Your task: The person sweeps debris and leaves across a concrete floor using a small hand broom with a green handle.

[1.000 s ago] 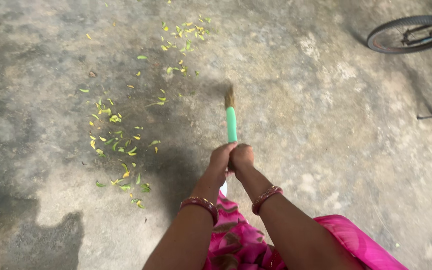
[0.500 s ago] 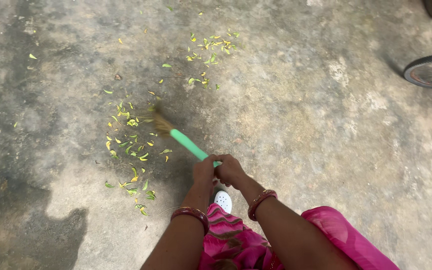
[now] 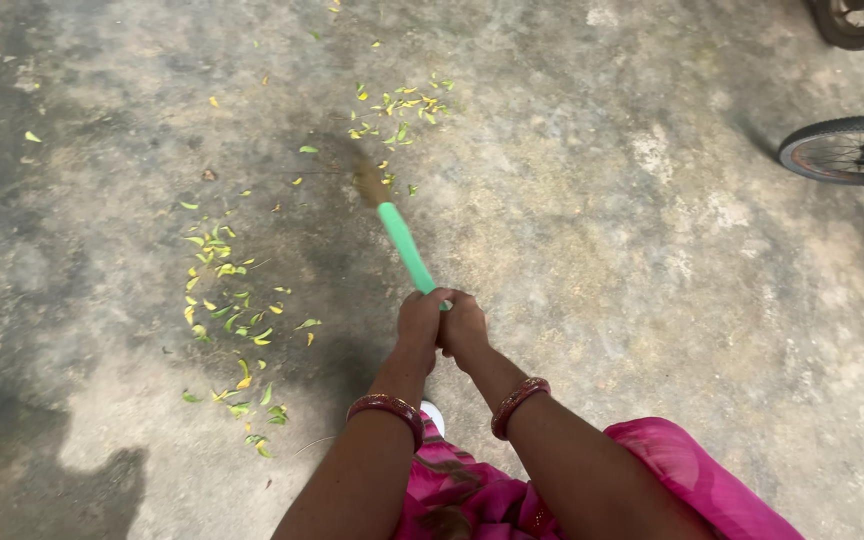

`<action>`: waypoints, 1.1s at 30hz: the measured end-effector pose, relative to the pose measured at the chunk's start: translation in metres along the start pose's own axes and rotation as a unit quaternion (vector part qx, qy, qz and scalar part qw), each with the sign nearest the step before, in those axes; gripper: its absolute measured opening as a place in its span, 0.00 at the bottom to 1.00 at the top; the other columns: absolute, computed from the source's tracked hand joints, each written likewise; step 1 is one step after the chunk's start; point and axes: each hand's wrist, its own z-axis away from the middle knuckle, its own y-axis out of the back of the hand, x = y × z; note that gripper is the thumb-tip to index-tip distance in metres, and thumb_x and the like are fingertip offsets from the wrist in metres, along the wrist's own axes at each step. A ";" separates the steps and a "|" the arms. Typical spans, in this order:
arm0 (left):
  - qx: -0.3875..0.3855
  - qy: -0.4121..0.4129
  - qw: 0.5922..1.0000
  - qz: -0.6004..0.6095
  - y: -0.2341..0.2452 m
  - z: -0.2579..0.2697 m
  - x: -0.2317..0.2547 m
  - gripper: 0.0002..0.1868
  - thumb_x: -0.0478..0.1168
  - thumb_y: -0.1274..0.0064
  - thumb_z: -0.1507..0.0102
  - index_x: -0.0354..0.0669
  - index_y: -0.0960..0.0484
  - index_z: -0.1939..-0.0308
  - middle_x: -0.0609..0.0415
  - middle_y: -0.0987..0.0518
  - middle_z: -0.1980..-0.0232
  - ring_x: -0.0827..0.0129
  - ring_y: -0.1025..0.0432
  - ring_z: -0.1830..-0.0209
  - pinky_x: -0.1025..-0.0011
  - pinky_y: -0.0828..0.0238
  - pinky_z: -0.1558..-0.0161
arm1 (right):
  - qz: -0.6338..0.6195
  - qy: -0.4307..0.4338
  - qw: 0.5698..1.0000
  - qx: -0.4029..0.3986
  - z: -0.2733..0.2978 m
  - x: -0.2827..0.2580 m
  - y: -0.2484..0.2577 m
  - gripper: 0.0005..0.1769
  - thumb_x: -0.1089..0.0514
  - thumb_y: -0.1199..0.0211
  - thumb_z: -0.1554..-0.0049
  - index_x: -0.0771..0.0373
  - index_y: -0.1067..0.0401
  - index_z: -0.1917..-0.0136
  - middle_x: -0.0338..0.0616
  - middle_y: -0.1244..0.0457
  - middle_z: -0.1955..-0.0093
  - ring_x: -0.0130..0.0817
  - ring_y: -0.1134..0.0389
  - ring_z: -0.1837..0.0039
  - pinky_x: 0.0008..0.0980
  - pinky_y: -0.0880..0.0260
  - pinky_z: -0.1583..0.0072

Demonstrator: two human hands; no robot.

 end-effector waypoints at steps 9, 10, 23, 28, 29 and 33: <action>-0.087 0.048 0.993 -0.059 -0.040 -0.014 0.009 0.24 0.50 0.42 0.40 0.39 0.20 0.45 0.46 0.22 0.50 0.65 0.26 0.62 0.59 0.21 0.66 | -0.088 -0.125 0.985 0.077 -0.032 -0.001 0.028 0.19 0.61 0.38 0.40 0.76 0.32 0.39 0.58 0.32 0.52 0.41 0.27 0.62 0.35 0.29 0.68; -0.087 0.054 0.993 -0.059 -0.040 -0.012 0.009 0.24 0.50 0.42 0.40 0.39 0.20 0.45 0.46 0.22 0.50 0.65 0.26 0.62 0.59 0.21 0.66 | -0.059 -0.140 0.985 0.081 -0.037 0.002 0.029 0.20 0.61 0.36 0.40 0.79 0.31 0.41 0.59 0.32 0.51 0.44 0.25 0.59 0.36 0.26 0.66; 0.083 0.059 0.995 0.013 0.027 -0.024 -0.017 0.19 0.48 0.40 0.42 0.35 0.17 0.59 0.53 0.26 0.67 0.66 0.31 0.68 0.64 0.31 0.71 | -0.062 -0.003 0.988 -0.142 -0.019 -0.007 -0.009 0.14 0.66 0.43 0.42 0.80 0.25 0.46 0.52 0.32 0.67 0.42 0.26 0.68 0.33 0.41 0.75; 0.166 0.043 0.983 0.069 0.045 -0.021 -0.013 0.20 0.48 0.41 0.42 0.31 0.19 0.59 0.47 0.21 0.65 0.61 0.27 0.71 0.61 0.33 0.73 | 0.051 -0.012 0.979 -0.198 -0.017 -0.024 -0.031 0.23 0.63 0.40 0.43 0.63 0.29 0.34 0.49 0.34 0.69 0.33 0.36 0.73 0.33 0.41 0.71; 0.197 0.030 0.978 0.064 0.046 -0.019 -0.011 0.21 0.47 0.40 0.43 0.28 0.18 0.59 0.44 0.21 0.64 0.60 0.27 0.71 0.61 0.33 0.73 | 0.050 -0.010 0.979 -0.198 -0.017 -0.022 -0.035 0.23 0.63 0.40 0.43 0.63 0.29 0.34 0.49 0.34 0.69 0.33 0.36 0.73 0.33 0.41 0.71; 0.254 -0.005 0.967 0.027 0.043 -0.015 -0.006 0.23 0.46 0.39 0.44 0.28 0.19 0.55 0.44 0.19 0.61 0.61 0.24 0.68 0.62 0.30 0.69 | 0.019 0.032 0.984 -0.175 -0.018 -0.017 -0.036 0.24 0.62 0.40 0.43 0.65 0.31 0.33 0.48 0.35 0.70 0.32 0.36 0.73 0.35 0.40 0.72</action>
